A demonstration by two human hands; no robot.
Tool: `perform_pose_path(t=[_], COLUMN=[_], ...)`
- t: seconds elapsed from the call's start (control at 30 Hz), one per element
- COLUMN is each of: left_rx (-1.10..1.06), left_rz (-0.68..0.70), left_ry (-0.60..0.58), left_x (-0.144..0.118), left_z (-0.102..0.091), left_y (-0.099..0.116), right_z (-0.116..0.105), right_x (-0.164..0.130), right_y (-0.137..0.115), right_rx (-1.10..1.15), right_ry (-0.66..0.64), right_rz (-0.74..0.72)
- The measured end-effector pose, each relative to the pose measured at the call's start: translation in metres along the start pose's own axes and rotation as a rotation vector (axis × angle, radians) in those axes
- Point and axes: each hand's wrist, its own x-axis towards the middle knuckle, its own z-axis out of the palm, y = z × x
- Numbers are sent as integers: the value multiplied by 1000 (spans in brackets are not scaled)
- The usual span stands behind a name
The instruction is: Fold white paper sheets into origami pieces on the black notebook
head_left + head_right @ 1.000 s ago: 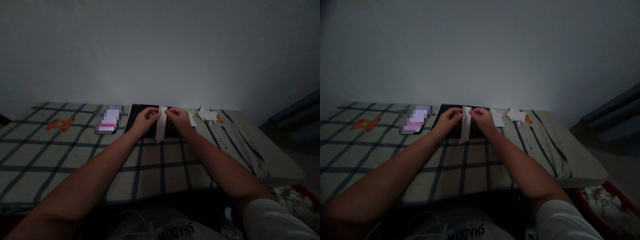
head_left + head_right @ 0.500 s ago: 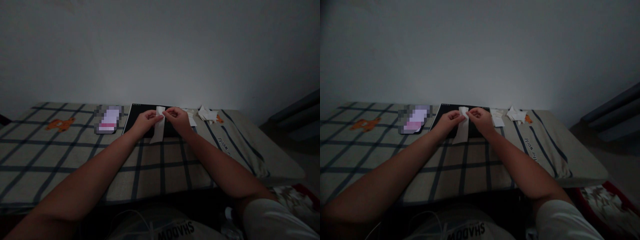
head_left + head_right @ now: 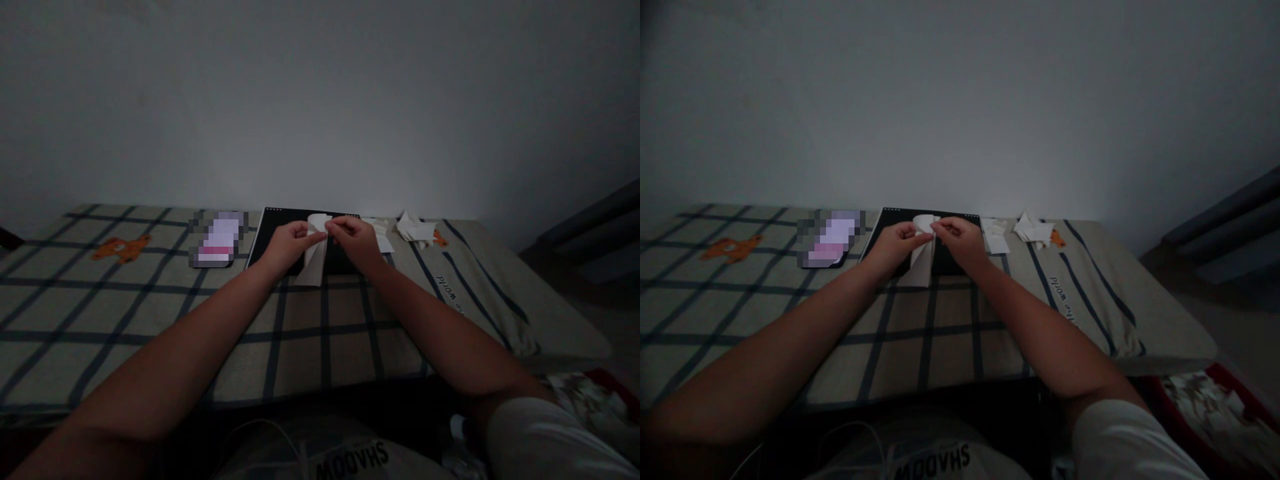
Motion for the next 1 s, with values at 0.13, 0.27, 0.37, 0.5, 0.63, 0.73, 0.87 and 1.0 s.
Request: perform_pose_path(t=[0.13,0.27,0.37,0.5,0.63,0.73,0.87,1.0], left_rx=[46,27,-10,-22,-6,-4,2,-7], left_rz=[-8,-60,-98,-131,-123,-118,-130,-141], left_ry=[52,64,62,68,69,73,76,63], left_x=[-2,-3,-5,-6,-6,-6,-8,-6], left_z=[1,2,3,4,3,3,4,2], left_y=[3,5,8,13,14,15,18,16], right_z=[-1,-2,-2,-3,-4,-5,-6,-7], right_x=[1,2,3,3,3,2,1,1], right_y=[0,0,2,5,2,-2,-4,-3], right_rx=[-43,-62,-78,-134,-194,-194,-179,-167], right_ry=[21,-1,-27,-45,-87,-118,-141,-169], right_rz=[18,32,40,28,-46,-55,-22,2])
